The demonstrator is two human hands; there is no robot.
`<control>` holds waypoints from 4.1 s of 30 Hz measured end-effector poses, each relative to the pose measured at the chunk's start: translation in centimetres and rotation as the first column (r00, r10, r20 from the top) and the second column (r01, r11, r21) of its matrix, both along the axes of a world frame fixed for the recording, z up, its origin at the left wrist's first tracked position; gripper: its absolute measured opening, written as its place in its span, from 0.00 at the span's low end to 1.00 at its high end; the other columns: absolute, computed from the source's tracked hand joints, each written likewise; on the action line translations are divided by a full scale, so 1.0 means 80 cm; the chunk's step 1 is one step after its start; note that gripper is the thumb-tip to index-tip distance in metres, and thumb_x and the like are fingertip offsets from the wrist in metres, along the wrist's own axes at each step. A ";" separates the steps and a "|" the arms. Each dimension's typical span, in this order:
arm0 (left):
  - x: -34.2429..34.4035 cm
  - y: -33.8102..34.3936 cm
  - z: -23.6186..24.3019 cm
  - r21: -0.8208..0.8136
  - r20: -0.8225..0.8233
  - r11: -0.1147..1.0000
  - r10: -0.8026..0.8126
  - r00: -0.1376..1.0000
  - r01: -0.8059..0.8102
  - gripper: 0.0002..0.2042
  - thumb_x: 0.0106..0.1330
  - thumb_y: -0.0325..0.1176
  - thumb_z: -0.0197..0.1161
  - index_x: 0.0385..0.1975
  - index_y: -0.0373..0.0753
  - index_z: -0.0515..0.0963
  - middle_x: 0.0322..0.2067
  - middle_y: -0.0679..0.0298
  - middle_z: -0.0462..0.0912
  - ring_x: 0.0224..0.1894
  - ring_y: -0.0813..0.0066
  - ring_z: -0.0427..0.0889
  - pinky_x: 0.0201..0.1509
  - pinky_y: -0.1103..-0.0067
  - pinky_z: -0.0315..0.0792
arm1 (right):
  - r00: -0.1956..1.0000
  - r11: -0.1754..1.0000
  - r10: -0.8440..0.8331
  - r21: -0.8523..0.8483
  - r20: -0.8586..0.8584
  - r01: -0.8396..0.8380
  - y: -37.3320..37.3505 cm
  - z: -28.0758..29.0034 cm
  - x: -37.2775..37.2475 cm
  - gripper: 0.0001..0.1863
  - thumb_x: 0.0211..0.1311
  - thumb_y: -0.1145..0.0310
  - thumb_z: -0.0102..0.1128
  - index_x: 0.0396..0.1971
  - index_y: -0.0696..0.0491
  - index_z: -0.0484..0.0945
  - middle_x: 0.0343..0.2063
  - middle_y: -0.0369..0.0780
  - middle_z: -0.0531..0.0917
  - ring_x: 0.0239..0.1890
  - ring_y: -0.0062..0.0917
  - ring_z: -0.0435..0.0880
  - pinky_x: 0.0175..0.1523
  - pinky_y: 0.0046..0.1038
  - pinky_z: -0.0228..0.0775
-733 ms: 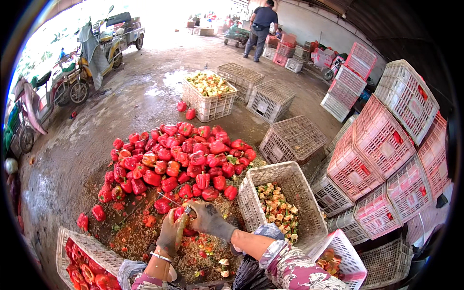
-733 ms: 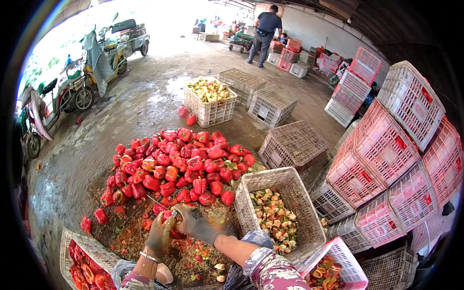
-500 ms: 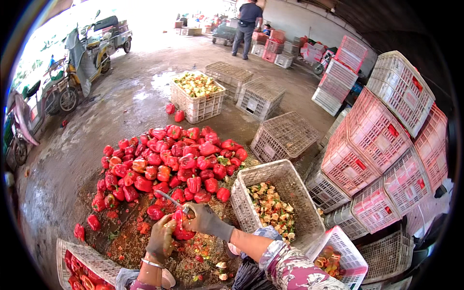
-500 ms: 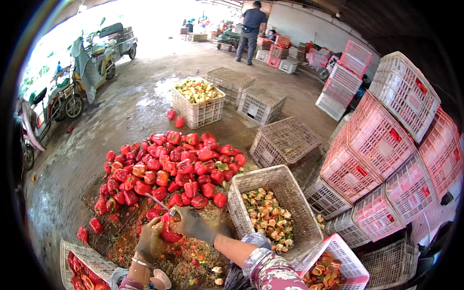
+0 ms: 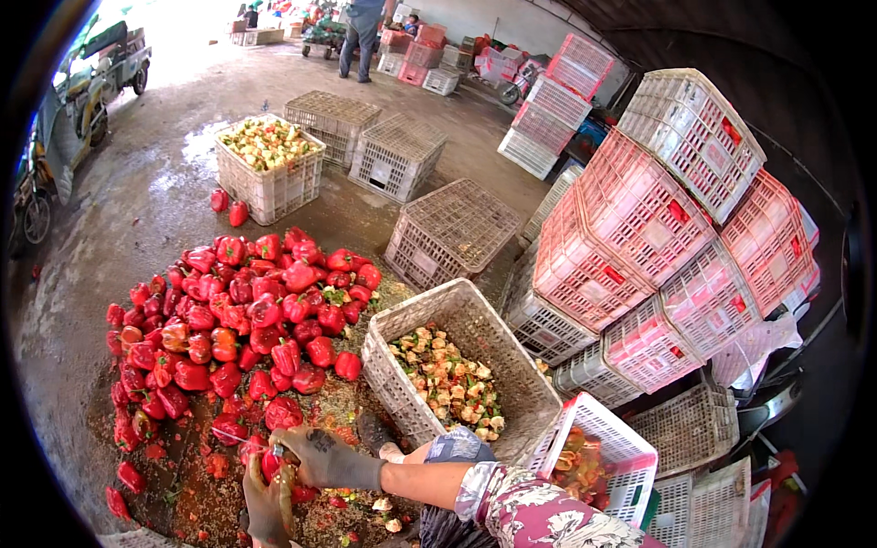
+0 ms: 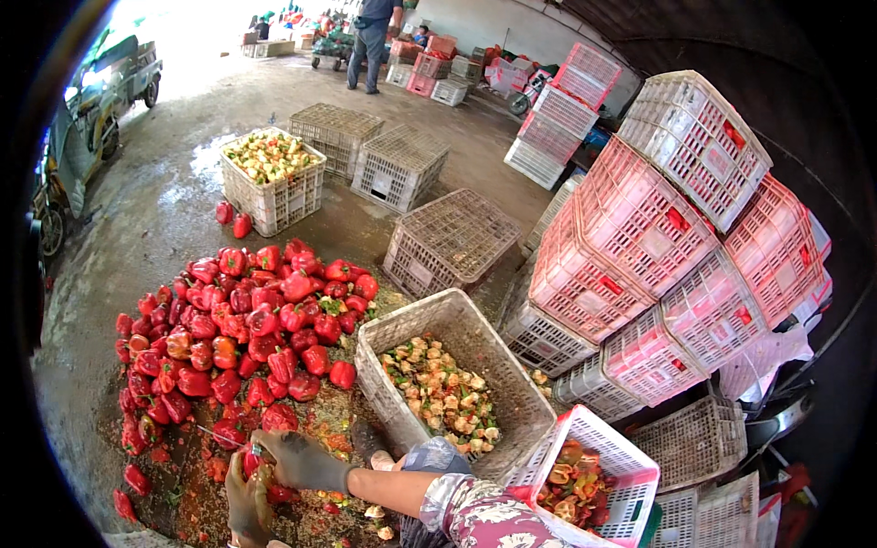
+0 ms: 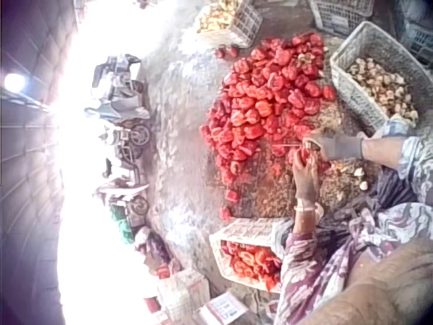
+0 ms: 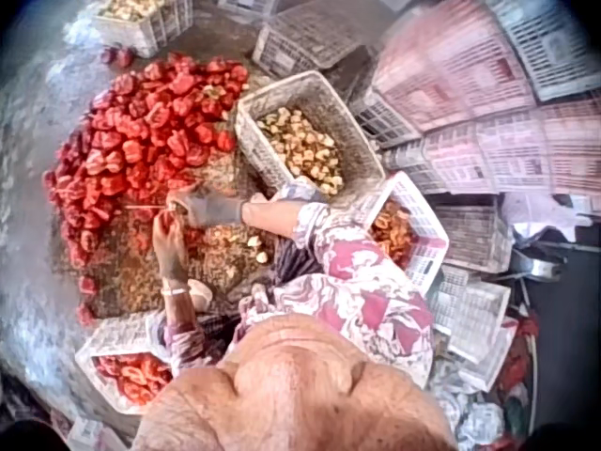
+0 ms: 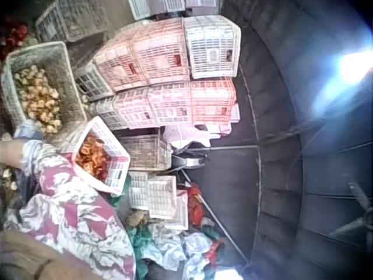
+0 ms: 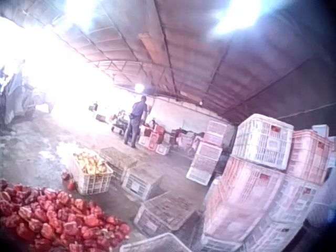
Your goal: The person sits on the ground and uses a knife to cut the tops off red bell peppers. They remove the seeds and place the cleaned peppers into a white plastic crate while discarding the waste into a separate container.
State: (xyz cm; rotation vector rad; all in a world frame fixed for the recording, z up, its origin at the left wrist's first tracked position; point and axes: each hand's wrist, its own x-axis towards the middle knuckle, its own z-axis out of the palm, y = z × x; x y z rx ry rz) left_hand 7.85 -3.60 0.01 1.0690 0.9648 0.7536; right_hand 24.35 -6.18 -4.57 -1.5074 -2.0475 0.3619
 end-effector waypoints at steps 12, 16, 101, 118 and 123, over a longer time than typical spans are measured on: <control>-0.007 0.076 0.069 0.066 -0.208 0.956 -0.266 0.941 0.285 0.14 0.70 0.29 0.54 0.52 0.31 0.72 0.44 0.56 0.80 0.48 0.68 0.78 0.52 0.75 0.72 | 0.874 0.914 -0.152 -0.402 -0.462 -0.054 0.068 0.026 0.013 0.40 0.45 0.60 0.72 0.58 0.61 0.67 0.41 0.53 0.78 0.42 0.45 0.78 0.49 0.39 0.71; -0.022 0.086 0.027 0.202 -0.289 0.940 -0.212 0.934 0.276 0.14 0.68 0.27 0.53 0.52 0.31 0.72 0.44 0.56 0.81 0.47 0.66 0.79 0.53 0.75 0.72 | 0.864 0.888 -0.194 -0.458 -0.465 -0.047 0.078 0.034 0.009 0.42 0.48 0.55 0.72 0.59 0.62 0.66 0.44 0.53 0.77 0.46 0.43 0.78 0.50 0.37 0.71; -0.491 -0.285 -0.025 0.604 -0.586 0.522 0.803 0.109 -0.603 0.19 0.64 0.41 0.63 0.51 0.38 0.75 0.41 0.46 0.82 0.47 0.49 0.82 0.50 0.63 0.75 | 0.542 0.608 -0.792 -0.458 -0.283 0.649 -0.189 0.128 0.343 0.17 0.65 0.69 0.59 0.50 0.53 0.66 0.25 0.39 0.76 0.08 0.23 0.65 0.10 0.26 0.54; -0.520 -0.364 -0.129 0.106 -0.993 0.781 0.115 -0.025 -0.615 0.42 0.64 0.60 0.56 0.70 0.38 0.54 0.69 0.50 0.58 0.72 0.48 0.54 0.72 0.59 0.56 | 0.682 0.743 -0.650 -0.470 -0.336 0.477 -0.177 0.142 0.233 0.13 0.65 0.62 0.59 0.45 0.53 0.74 0.23 0.34 0.76 0.09 0.17 0.65 0.12 0.20 0.55; -0.539 -0.346 -0.122 -0.123 -0.992 0.734 -0.097 0.076 -0.668 0.44 0.64 0.56 0.58 0.74 0.44 0.44 0.73 0.56 0.50 0.74 0.54 0.51 0.74 0.58 0.52 | 0.711 0.804 -0.586 -0.387 -0.389 0.451 -0.133 0.136 0.222 0.16 0.63 0.63 0.62 0.47 0.53 0.74 0.24 0.33 0.77 0.10 0.14 0.66 0.12 0.19 0.56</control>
